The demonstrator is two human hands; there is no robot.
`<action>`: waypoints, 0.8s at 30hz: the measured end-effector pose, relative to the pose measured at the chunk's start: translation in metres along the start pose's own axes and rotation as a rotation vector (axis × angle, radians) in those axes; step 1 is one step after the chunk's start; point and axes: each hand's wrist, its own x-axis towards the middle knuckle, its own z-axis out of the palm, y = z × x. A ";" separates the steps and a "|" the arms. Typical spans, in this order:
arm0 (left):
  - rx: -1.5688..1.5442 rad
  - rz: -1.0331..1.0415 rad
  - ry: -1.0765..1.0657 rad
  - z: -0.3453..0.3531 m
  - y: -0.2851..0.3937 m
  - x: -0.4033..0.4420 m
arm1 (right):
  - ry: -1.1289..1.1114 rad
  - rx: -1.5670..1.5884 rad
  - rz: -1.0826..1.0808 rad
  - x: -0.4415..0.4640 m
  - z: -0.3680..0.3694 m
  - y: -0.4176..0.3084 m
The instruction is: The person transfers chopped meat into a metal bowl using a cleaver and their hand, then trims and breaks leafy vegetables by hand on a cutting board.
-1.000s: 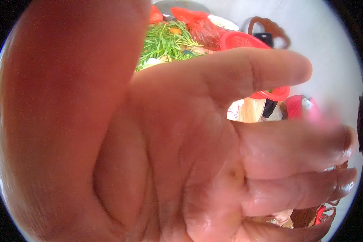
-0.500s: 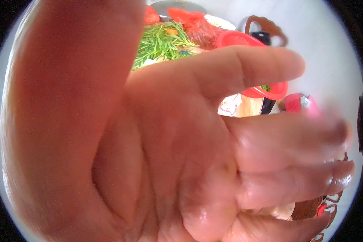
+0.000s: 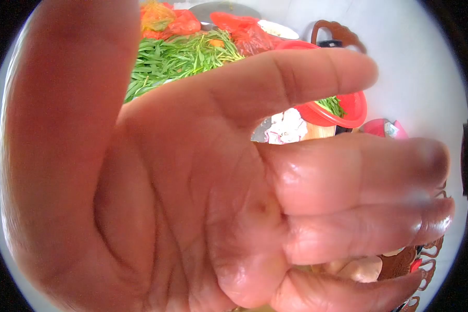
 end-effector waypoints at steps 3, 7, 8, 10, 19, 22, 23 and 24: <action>-0.003 -0.003 -0.002 0.001 0.003 0.001 | -0.001 -0.026 0.039 0.004 0.001 -0.004; -0.011 -0.008 0.000 -0.006 -0.003 0.002 | -0.028 -0.074 0.093 -0.005 -0.008 -0.005; -0.012 -0.008 0.001 -0.006 -0.003 0.002 | -0.050 -0.068 0.080 -0.004 -0.009 -0.004; -0.015 -0.008 0.003 -0.004 -0.003 0.002 | -0.064 -0.048 0.037 -0.001 -0.011 -0.002; -0.034 -0.022 -0.026 0.004 0.003 0.010 | 0.017 -0.115 0.242 -0.018 -0.016 -0.012; -0.052 -0.035 -0.037 0.003 0.006 0.011 | 0.162 -0.300 0.541 -0.019 -0.008 -0.024; -0.058 -0.035 -0.023 0.006 0.008 0.013 | 0.167 -0.294 0.554 -0.040 -0.020 -0.018; -0.058 -0.028 -0.010 0.005 0.009 0.012 | 0.436 0.149 0.535 -0.083 -0.042 -0.004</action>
